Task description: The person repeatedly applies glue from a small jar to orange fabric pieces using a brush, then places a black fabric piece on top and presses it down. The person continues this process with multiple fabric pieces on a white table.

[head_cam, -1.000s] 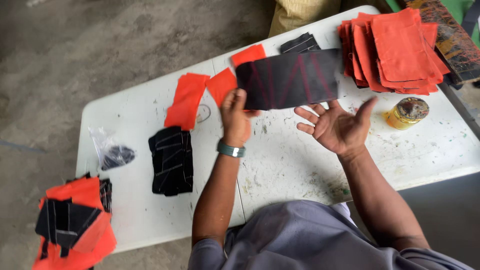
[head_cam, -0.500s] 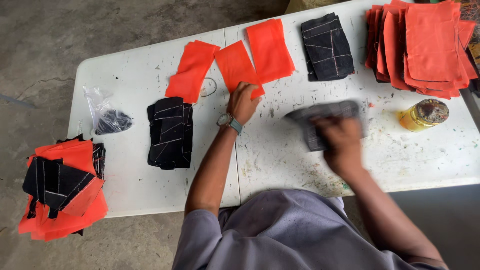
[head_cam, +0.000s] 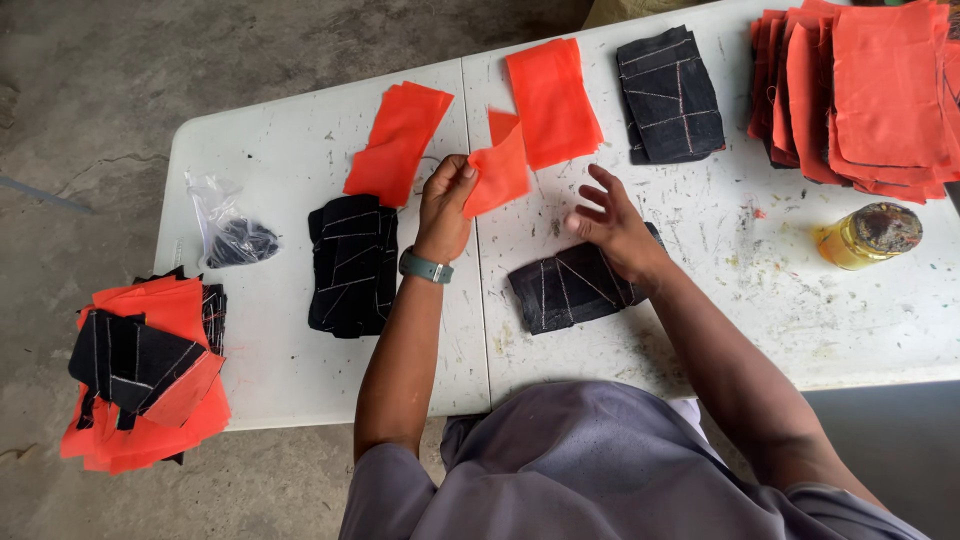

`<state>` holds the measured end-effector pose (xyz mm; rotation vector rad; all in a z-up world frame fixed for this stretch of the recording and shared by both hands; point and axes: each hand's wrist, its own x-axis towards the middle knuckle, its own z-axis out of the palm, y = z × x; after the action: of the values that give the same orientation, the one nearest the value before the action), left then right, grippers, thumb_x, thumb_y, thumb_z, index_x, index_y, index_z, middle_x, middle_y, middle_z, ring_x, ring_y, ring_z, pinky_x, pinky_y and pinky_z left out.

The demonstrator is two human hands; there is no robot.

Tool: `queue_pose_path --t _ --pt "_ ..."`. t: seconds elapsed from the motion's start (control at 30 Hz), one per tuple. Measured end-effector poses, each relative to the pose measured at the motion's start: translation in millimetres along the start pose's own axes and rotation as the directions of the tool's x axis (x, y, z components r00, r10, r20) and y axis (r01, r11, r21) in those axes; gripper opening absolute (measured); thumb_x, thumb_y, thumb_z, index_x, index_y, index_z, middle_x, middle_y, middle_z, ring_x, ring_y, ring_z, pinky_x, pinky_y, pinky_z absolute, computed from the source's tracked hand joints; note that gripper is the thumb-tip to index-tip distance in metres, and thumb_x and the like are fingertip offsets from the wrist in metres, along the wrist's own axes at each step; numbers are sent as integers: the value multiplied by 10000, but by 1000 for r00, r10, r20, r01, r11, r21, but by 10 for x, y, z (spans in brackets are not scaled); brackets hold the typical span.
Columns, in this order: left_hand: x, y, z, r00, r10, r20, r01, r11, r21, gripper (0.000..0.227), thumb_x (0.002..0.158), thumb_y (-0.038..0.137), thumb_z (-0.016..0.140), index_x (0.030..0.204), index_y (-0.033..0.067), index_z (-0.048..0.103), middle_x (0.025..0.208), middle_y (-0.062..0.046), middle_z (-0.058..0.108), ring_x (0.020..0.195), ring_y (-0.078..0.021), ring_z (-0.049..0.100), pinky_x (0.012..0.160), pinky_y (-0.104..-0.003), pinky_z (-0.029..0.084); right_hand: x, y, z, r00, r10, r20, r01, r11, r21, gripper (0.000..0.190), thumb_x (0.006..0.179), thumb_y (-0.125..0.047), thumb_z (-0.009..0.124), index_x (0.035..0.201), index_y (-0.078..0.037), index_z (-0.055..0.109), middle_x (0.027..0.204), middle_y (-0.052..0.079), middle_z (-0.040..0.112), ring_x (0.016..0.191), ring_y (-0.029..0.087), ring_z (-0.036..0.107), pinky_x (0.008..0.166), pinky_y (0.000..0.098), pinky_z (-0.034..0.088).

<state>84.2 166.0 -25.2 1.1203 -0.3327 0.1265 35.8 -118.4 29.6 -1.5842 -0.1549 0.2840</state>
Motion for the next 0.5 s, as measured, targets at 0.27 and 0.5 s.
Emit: queue_pose_path --t 0.27,0.5 --pt "-420 674 587 989 -130 78 151 873 -464 232 1123 102 554 1332 36 630 1315 -74 680 1260 -196 642 1121 -419 523 38 225 178 899 58 433 -406 479 779 793 913 -367 749 1548 -56 389 1283 225 646 1044 324 718 767 425 645" --pt "-826 647 852 933 -359 36 318 772 -550 582 947 348 565 1415 8 497 1379 -137 629 1277 -257 631 1063 -433 537 -80 172 -290 999 24 -26 -3 780 625 352 1000 -19 655 1342 -18 571 956 98 737 829 182 746 701 307 637"
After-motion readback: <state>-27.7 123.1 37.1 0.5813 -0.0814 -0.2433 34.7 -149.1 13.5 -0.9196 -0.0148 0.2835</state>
